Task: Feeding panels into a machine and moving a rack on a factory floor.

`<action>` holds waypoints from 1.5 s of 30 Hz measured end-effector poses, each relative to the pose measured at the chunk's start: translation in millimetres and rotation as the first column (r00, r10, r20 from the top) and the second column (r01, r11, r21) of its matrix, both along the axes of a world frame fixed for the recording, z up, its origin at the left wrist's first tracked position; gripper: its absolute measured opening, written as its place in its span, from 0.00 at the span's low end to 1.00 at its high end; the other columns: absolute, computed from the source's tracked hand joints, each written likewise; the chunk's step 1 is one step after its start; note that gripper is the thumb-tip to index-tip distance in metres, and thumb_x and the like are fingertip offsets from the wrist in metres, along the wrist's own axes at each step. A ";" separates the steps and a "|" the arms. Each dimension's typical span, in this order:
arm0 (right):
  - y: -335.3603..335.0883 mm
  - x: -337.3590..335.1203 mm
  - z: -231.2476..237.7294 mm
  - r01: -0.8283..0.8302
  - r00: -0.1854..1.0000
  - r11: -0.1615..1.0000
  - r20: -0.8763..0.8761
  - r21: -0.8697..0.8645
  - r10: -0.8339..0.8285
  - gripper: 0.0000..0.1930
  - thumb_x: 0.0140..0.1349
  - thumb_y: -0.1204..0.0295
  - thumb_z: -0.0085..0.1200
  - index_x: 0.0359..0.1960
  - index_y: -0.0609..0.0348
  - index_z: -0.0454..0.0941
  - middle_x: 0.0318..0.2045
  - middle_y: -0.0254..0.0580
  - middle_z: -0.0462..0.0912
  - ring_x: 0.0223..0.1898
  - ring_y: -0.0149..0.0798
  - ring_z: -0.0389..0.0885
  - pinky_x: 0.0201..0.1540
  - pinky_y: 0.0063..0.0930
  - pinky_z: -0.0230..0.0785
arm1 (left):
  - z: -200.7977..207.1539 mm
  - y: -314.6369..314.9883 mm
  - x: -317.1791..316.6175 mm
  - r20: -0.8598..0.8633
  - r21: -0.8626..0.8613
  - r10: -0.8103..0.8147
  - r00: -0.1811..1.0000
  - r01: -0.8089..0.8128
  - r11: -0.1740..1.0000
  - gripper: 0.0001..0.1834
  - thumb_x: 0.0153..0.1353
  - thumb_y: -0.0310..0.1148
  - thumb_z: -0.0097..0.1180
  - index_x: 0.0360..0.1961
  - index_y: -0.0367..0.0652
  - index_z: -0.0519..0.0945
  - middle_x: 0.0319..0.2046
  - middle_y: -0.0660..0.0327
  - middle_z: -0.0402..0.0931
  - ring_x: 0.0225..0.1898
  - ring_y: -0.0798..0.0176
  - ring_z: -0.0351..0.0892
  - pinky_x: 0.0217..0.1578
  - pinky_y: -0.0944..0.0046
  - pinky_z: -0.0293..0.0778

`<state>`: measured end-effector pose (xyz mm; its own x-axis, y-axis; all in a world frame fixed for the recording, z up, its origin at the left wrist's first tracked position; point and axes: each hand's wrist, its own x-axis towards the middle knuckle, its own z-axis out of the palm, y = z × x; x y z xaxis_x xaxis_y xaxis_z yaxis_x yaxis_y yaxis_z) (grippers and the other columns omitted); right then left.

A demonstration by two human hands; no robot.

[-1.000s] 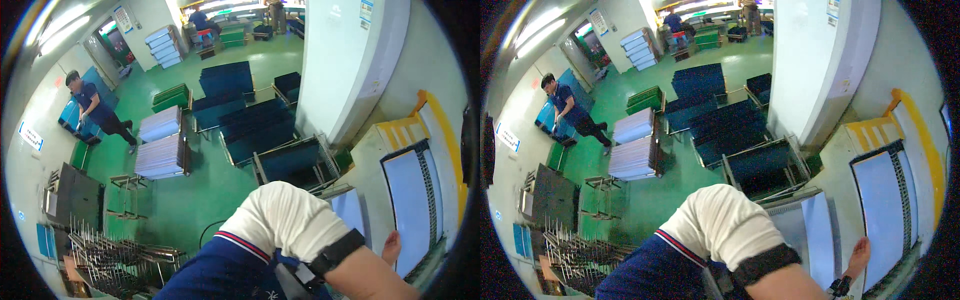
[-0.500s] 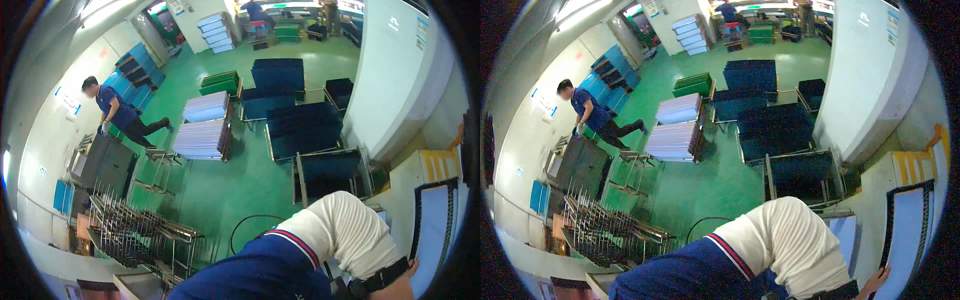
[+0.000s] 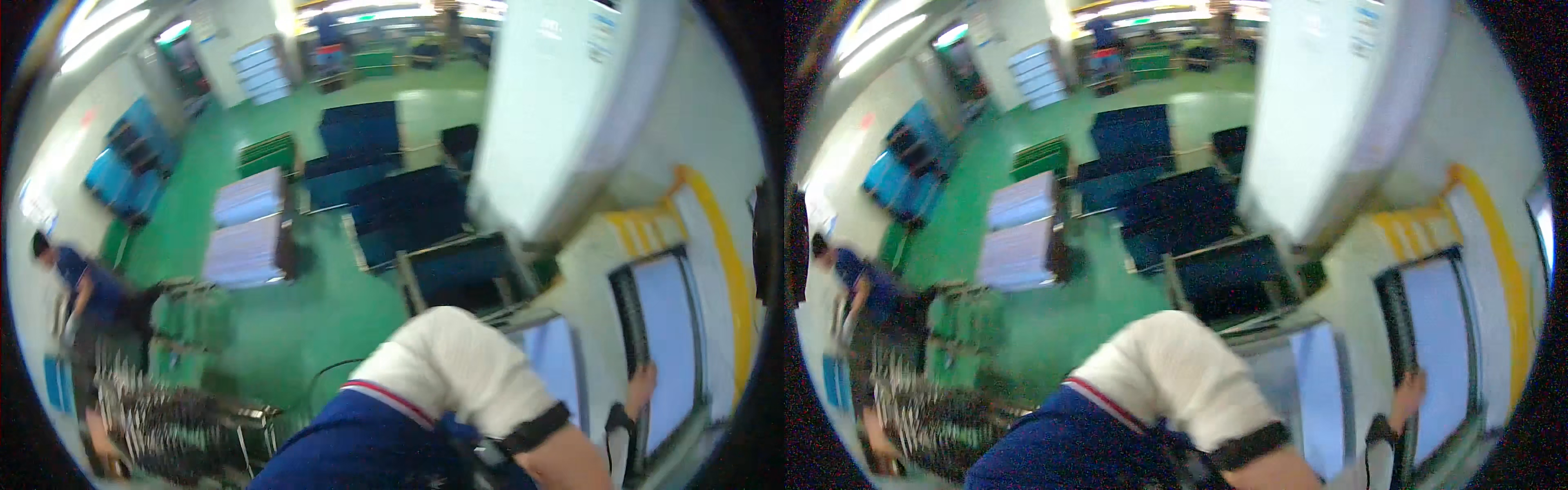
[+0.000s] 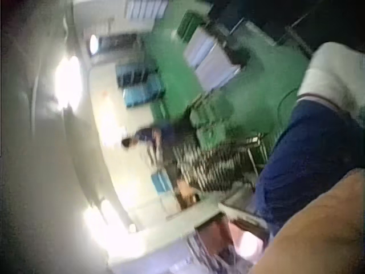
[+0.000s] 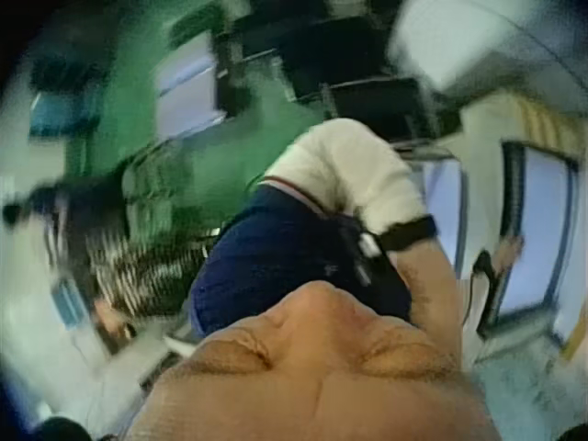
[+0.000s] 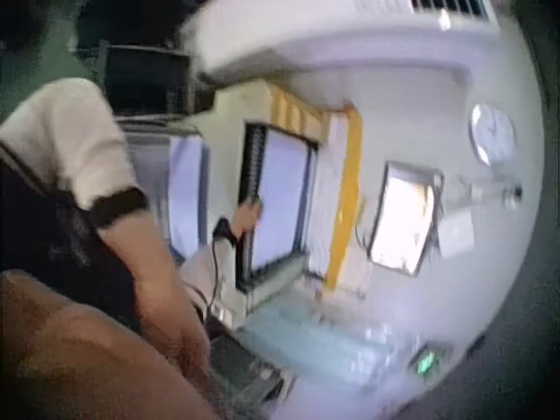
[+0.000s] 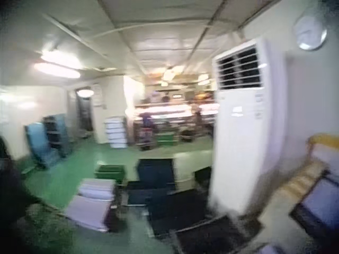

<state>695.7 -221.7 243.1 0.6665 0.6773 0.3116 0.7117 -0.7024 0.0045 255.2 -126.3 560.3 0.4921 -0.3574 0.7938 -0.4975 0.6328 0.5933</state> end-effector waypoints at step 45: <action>-97.5 71.2 44.3 0.329 0.939 0.910 -0.190 0.251 -0.287 0.24 0.56 0.51 0.48 0.53 0.46 0.71 0.59 0.47 0.65 0.61 0.56 0.58 0.60 0.53 0.49 | -404.9 136.1 -146.8 -0.977 0.188 0.038 -0.212 -0.752 0.632 0.19 0.63 0.46 0.47 0.42 0.40 0.75 0.43 0.54 0.74 0.44 0.49 0.73 0.44 0.51 0.71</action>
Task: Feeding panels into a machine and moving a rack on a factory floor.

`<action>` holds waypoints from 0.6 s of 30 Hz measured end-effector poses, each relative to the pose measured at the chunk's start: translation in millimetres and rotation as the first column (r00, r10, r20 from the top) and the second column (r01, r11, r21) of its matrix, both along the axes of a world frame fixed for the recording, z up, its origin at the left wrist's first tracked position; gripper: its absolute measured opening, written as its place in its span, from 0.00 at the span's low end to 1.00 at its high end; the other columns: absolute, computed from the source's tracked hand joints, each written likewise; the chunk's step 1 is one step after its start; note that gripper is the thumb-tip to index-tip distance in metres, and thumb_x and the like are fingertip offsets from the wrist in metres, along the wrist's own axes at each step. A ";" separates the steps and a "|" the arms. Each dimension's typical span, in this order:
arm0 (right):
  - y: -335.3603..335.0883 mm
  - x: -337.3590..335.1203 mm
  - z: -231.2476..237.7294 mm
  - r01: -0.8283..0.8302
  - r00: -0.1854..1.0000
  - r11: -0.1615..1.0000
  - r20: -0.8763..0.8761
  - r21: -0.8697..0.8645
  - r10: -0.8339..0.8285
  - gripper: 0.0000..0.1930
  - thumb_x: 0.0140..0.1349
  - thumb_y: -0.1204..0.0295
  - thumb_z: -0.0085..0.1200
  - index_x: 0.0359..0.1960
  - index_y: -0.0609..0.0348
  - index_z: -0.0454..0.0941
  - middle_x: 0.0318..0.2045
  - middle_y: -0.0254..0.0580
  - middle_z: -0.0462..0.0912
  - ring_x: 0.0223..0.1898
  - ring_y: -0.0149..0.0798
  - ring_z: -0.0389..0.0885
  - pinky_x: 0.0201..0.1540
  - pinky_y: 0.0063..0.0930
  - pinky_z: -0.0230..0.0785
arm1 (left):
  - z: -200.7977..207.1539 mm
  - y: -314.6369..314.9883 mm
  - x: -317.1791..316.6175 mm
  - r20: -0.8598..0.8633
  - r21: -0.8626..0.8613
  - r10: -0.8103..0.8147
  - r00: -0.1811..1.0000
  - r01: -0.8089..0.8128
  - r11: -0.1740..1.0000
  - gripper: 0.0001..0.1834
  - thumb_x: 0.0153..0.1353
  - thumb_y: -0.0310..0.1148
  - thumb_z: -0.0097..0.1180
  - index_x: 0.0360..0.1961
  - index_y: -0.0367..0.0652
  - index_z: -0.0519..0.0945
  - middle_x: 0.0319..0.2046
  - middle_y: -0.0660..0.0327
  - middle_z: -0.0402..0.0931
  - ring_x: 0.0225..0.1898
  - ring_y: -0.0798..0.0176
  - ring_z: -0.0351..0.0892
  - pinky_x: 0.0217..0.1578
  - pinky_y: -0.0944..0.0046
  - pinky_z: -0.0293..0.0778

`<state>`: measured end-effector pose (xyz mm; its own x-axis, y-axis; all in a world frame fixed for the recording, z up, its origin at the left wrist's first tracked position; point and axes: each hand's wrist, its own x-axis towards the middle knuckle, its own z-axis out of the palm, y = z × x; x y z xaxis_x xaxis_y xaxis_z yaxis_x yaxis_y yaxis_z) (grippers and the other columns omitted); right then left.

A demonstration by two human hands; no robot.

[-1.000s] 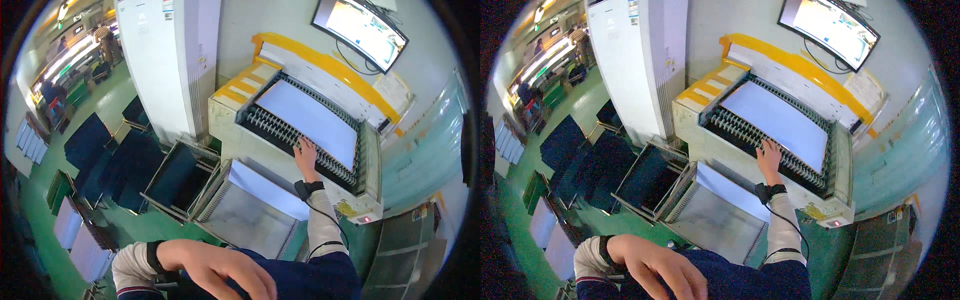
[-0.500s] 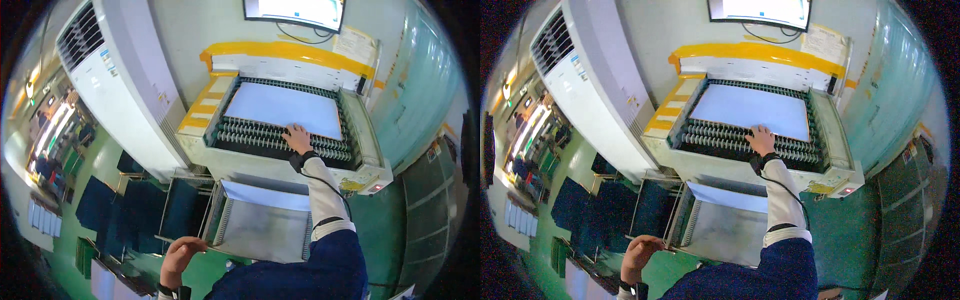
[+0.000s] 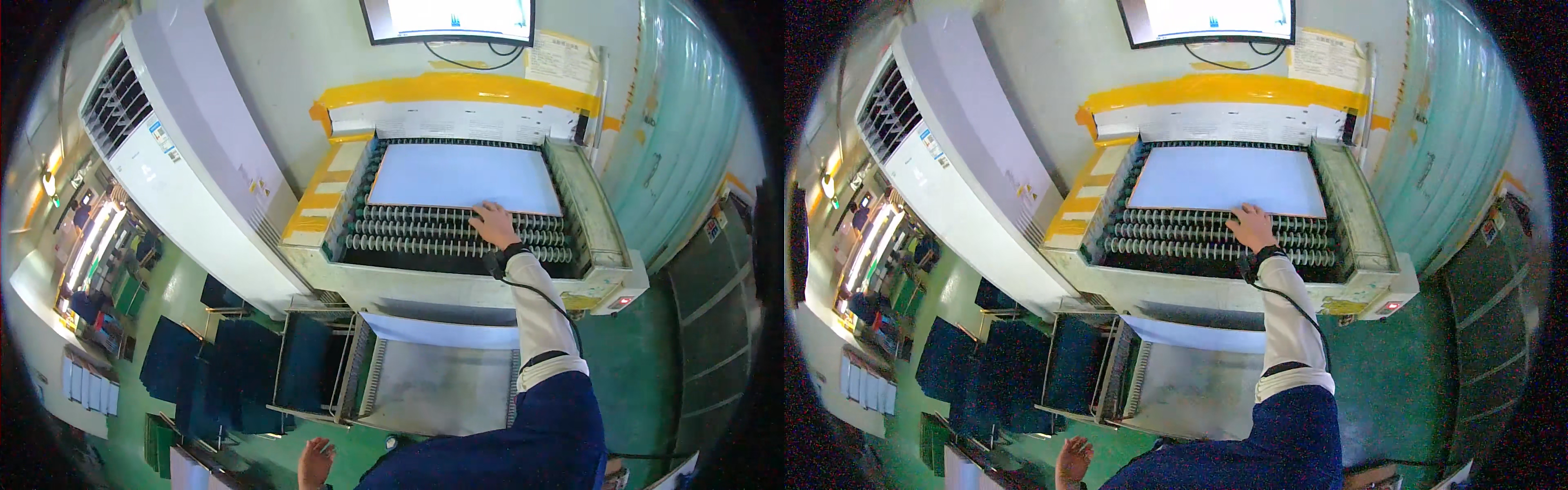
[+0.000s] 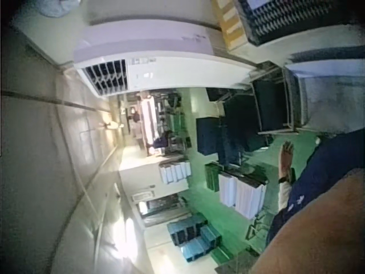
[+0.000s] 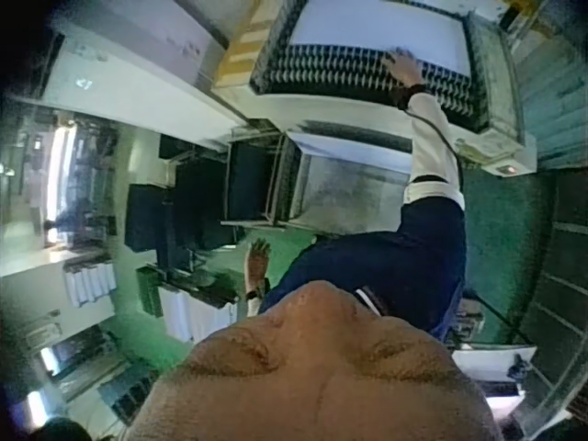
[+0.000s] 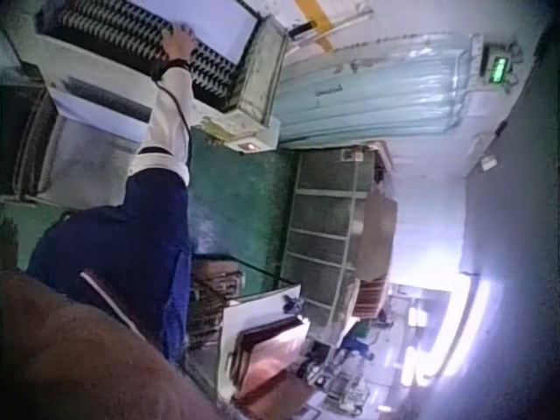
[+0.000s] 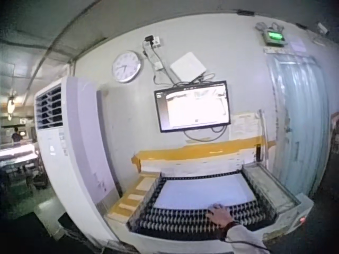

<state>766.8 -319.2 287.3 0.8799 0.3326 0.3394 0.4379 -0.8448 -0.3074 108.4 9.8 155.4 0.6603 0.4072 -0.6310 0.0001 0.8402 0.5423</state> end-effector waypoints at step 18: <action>30.8 -177.7 -71.4 -0.445 0.860 0.864 -0.156 0.236 0.486 0.21 0.49 0.59 0.60 0.40 0.62 0.77 0.34 0.51 0.81 0.36 0.50 0.80 0.39 0.39 0.71 | -119.0 -18.8 -106.8 -0.329 -0.025 0.151 0.932 -0.168 0.985 0.13 0.64 0.42 0.46 0.40 0.42 0.70 0.39 0.56 0.72 0.41 0.49 0.72 0.40 0.54 0.70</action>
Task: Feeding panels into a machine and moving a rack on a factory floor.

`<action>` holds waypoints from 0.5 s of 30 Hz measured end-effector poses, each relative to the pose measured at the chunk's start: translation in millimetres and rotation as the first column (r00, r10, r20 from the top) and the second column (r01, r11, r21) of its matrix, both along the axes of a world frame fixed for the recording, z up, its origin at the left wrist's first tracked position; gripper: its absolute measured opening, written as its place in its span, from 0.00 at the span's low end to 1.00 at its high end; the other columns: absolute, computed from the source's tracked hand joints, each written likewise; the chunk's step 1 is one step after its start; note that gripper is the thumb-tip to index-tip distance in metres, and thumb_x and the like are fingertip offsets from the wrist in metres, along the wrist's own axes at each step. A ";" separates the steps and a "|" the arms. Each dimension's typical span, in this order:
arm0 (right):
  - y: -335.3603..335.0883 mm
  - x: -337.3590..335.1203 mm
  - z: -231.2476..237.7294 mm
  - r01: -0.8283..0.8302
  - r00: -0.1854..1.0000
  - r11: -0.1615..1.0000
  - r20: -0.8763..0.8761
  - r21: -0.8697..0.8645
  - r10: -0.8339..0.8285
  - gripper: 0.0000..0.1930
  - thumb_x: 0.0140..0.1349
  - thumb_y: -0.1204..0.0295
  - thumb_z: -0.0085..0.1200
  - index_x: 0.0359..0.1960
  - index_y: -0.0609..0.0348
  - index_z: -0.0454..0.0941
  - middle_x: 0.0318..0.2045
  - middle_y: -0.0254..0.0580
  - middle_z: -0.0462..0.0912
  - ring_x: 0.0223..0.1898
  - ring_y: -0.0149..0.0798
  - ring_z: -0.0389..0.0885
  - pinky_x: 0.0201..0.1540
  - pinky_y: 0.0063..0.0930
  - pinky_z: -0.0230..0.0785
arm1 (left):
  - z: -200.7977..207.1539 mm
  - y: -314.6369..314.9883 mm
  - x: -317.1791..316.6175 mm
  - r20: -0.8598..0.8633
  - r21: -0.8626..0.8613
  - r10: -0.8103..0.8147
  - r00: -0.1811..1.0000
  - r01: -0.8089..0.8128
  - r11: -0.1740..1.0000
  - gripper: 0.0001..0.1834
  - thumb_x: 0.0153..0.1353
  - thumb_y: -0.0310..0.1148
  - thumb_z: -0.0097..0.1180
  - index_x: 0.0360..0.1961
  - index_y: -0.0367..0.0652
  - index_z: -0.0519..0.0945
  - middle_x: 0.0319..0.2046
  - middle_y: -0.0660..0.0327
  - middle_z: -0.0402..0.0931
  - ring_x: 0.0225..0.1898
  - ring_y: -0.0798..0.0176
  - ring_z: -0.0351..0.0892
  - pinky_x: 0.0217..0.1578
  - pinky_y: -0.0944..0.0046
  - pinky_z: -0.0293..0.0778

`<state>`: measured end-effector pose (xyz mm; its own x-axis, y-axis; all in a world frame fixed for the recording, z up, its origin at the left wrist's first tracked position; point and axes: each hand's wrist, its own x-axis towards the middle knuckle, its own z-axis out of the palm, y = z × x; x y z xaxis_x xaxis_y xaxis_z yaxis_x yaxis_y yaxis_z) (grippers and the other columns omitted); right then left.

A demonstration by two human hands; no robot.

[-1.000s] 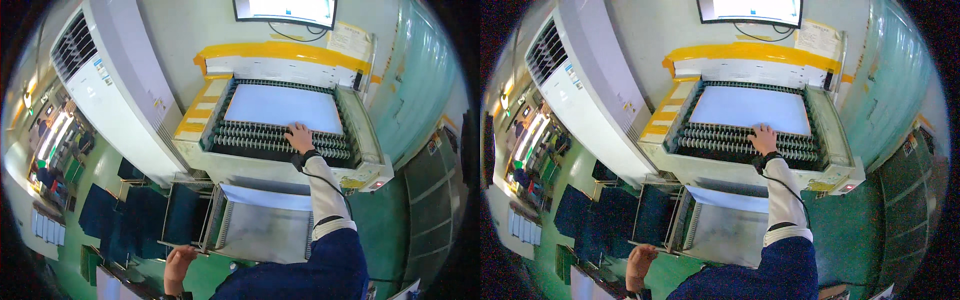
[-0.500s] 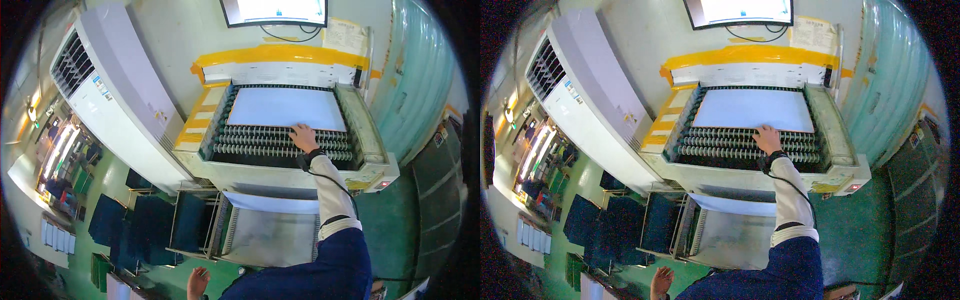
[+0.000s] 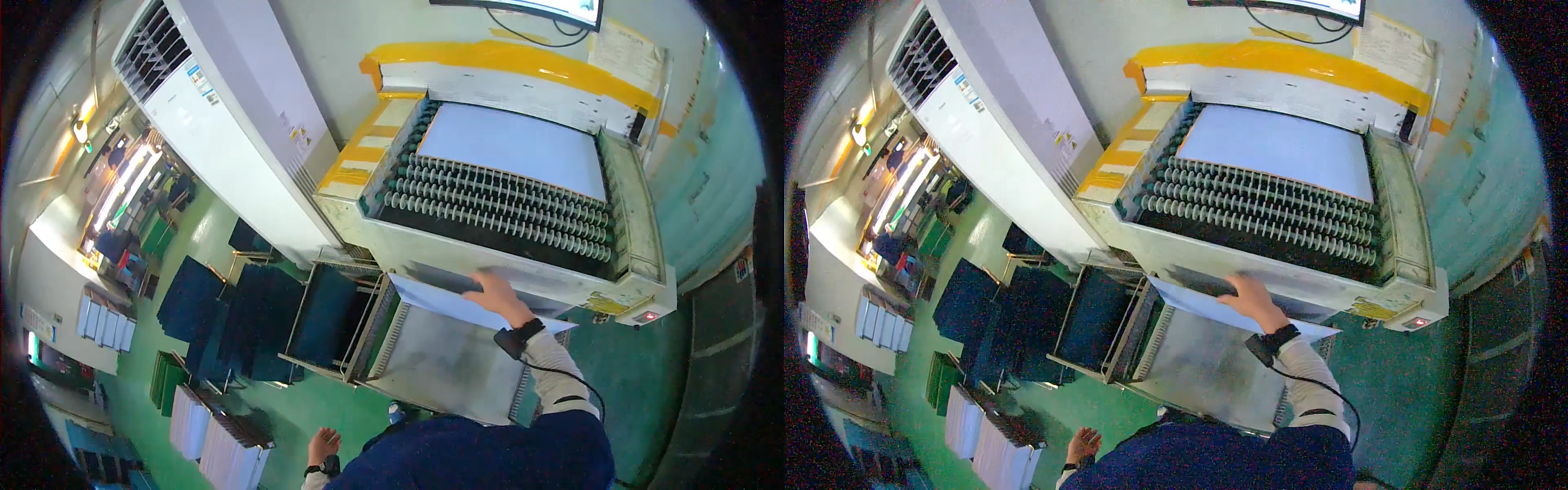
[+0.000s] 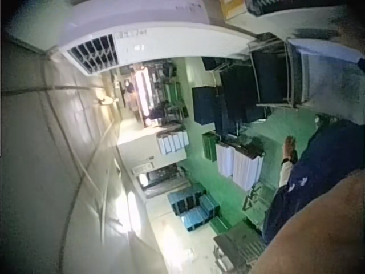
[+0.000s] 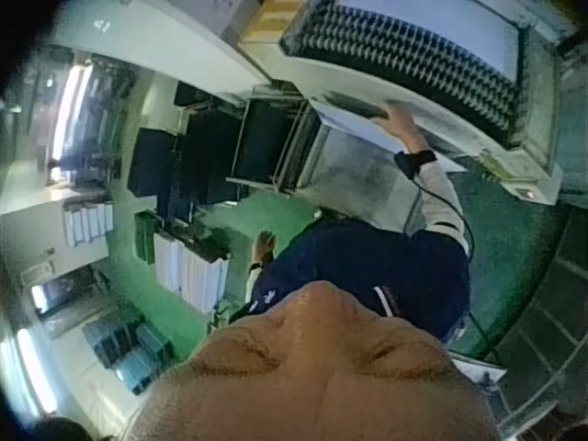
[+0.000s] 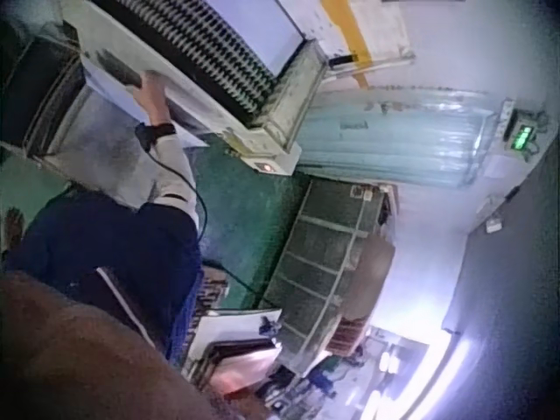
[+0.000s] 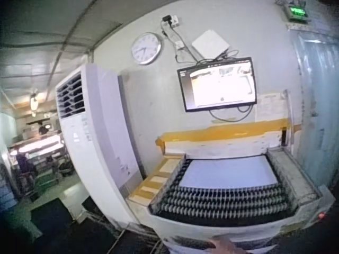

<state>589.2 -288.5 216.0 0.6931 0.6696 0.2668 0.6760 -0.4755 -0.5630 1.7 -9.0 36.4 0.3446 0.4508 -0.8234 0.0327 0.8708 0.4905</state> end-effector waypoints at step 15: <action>-8.4 -21.4 -58.3 0.153 0.982 0.838 -0.017 -0.523 -0.190 0.10 0.50 0.68 0.49 0.27 0.57 0.81 0.30 0.50 0.81 0.36 0.52 0.79 0.39 0.44 0.71 | -22.0 -19.1 4.6 0.128 0.011 0.059 0.990 -0.061 0.998 0.17 0.63 0.41 0.47 0.47 0.40 0.68 0.44 0.54 0.70 0.42 0.49 0.71 0.40 0.53 0.71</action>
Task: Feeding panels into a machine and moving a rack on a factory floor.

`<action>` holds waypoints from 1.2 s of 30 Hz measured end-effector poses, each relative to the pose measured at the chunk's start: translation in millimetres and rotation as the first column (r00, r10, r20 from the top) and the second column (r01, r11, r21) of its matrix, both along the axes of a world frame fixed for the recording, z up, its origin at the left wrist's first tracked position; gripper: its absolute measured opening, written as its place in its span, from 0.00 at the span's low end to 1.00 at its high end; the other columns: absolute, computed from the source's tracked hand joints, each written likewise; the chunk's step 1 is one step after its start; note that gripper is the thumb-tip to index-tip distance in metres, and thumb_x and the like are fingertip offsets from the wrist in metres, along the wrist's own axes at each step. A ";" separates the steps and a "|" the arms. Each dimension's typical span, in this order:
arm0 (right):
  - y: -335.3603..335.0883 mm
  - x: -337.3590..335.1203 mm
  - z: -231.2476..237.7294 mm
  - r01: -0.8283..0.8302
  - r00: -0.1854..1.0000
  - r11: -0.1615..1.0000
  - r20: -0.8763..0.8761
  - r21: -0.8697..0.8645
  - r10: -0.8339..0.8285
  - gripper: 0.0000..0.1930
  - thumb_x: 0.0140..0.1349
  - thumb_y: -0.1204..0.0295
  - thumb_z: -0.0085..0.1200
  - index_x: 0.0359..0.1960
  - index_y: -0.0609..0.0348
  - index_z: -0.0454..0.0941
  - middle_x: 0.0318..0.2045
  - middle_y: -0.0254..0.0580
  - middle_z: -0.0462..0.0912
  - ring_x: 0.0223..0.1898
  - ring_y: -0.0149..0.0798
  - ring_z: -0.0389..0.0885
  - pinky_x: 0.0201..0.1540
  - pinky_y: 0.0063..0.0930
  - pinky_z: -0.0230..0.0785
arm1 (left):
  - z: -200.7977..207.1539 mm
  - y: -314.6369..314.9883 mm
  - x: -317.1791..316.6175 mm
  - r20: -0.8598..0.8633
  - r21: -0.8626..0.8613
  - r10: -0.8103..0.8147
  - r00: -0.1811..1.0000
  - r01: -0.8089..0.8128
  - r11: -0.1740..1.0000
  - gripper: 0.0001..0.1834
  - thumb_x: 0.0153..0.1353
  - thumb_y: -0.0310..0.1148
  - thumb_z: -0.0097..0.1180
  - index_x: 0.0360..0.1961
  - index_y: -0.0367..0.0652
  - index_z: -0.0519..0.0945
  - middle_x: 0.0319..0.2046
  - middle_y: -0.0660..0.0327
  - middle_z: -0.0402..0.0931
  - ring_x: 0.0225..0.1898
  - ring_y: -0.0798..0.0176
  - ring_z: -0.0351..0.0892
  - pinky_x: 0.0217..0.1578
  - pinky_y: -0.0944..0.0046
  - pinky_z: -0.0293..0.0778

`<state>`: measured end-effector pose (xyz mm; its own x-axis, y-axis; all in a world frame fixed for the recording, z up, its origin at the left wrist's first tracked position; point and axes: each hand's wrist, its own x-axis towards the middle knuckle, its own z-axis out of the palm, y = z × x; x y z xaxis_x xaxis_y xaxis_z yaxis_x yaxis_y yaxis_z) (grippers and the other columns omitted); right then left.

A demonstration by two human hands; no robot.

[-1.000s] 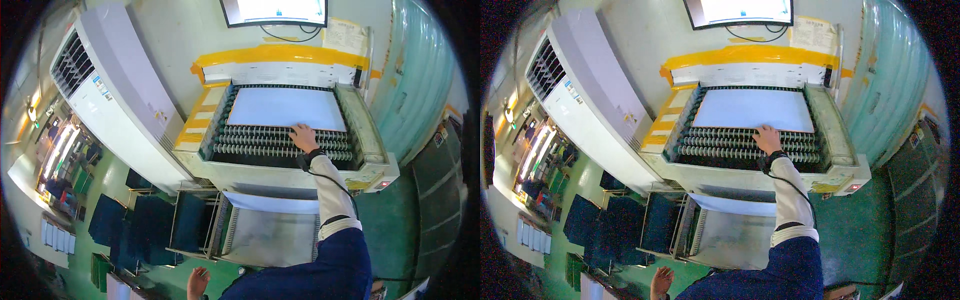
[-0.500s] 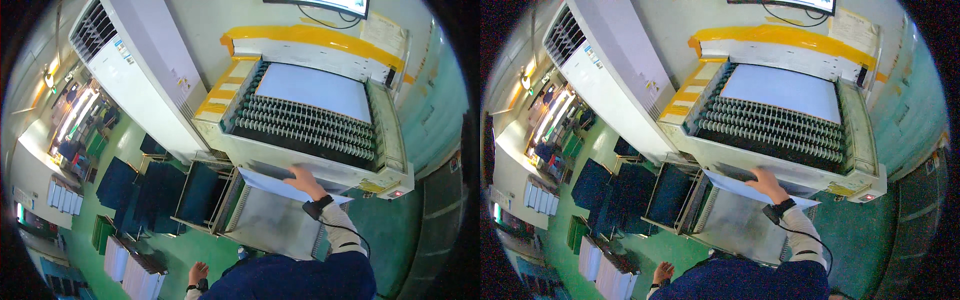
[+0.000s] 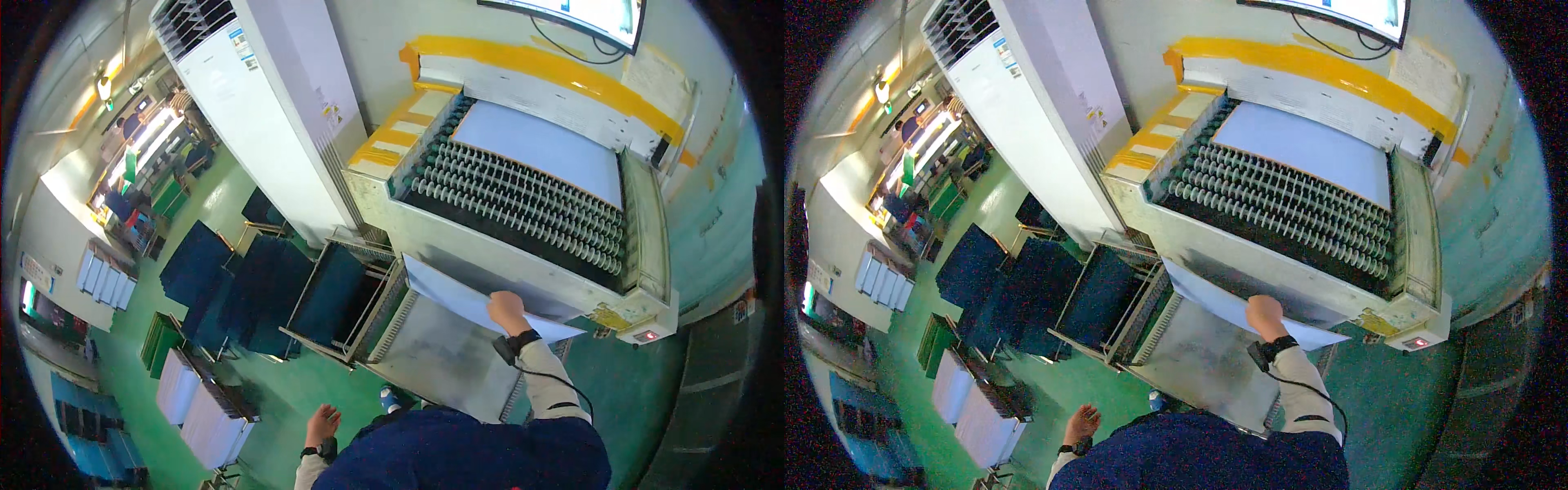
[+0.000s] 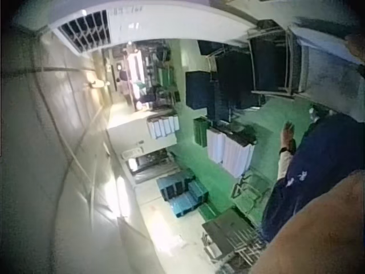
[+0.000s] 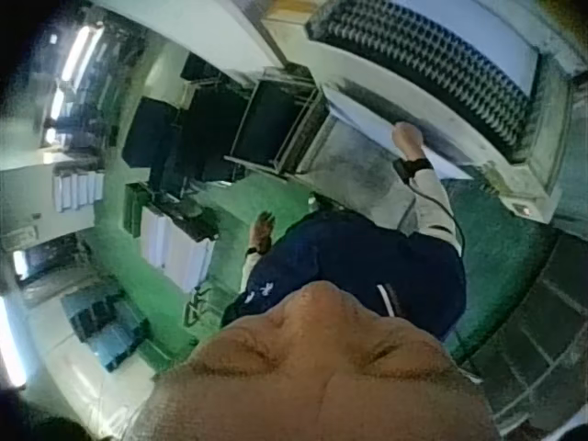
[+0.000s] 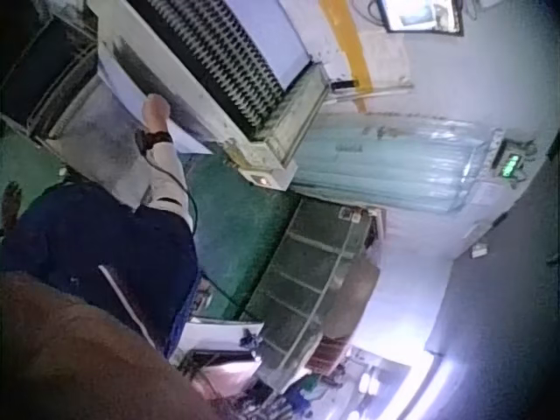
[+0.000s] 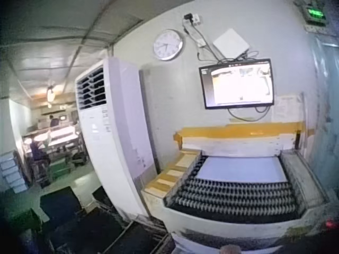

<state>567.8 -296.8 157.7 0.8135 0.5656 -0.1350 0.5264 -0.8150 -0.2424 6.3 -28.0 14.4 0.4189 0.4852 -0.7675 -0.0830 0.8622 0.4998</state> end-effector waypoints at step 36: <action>-32.0 -12.4 83.2 0.848 0.529 -0.261 -0.699 0.461 0.481 0.03 0.59 0.74 0.52 0.33 0.56 0.72 0.30 0.34 0.76 0.35 0.35 0.75 0.41 0.33 0.71 | -24.0 44.1 28.7 -0.122 0.117 -0.166 0.979 0.180 0.977 0.15 0.61 0.40 0.51 0.39 0.38 0.72 0.33 0.52 0.74 0.32 0.49 0.77 0.26 0.55 0.74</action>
